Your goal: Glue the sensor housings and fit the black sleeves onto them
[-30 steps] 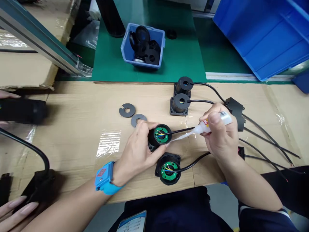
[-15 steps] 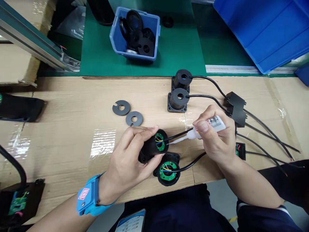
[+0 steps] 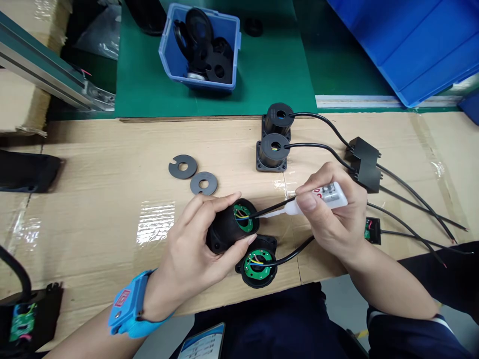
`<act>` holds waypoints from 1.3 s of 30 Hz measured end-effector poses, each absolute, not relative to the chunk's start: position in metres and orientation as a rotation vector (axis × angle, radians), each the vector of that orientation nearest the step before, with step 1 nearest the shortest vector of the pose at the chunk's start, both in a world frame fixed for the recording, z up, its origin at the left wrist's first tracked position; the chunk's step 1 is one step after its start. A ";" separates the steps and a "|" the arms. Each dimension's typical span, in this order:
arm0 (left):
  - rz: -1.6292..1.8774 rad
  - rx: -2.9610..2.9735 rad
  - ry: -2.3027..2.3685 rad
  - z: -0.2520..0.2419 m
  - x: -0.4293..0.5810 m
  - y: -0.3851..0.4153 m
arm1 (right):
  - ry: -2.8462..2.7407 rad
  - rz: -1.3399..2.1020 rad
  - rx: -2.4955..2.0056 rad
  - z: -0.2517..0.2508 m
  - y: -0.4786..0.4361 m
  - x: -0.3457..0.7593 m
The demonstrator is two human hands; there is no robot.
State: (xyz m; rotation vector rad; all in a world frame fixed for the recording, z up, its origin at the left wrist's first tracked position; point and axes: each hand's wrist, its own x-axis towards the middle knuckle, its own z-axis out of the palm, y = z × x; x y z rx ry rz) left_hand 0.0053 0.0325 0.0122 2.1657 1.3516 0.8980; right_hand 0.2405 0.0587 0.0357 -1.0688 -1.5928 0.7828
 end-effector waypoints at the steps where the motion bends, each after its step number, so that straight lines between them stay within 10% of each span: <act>1: 0.883 2.146 1.355 0.013 0.005 0.033 | -1.605 0.767 -1.060 0.036 0.058 0.240; 14: 0.803 1.966 1.327 0.011 0.004 0.037 | -1.865 0.446 -1.009 0.036 0.052 0.240; 39: 0.980 2.284 1.264 0.006 0.003 0.039 | -1.281 0.967 -1.076 0.033 0.062 0.238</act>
